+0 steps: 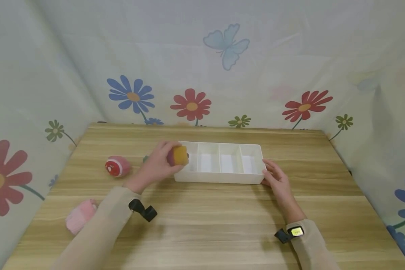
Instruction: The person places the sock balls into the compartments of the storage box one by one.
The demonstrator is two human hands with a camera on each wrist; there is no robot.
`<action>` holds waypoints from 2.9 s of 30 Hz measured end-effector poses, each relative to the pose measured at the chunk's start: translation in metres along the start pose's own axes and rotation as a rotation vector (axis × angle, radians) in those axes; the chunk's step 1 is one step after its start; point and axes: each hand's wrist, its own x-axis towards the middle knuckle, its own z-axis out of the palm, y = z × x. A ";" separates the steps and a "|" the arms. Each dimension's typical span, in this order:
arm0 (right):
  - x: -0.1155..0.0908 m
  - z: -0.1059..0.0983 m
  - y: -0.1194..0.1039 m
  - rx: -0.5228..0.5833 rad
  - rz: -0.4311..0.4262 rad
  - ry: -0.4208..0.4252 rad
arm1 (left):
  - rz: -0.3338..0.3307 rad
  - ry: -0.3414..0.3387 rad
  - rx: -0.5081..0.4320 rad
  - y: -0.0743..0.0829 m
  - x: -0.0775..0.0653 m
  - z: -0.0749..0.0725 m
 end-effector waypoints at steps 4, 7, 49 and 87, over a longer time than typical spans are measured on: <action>0.000 0.000 0.001 0.002 -0.002 0.002 | -0.008 -0.012 0.005 0.001 0.005 0.002; -0.001 0.000 0.002 0.001 0.000 0.002 | -0.015 -0.021 0.015 0.002 0.008 0.003; 0.000 0.001 0.005 0.009 -0.015 0.007 | 0.057 -0.144 0.028 -0.017 0.027 0.018; 0.000 0.002 0.007 0.015 -0.009 0.015 | -0.036 -0.071 0.056 -0.065 0.006 -0.010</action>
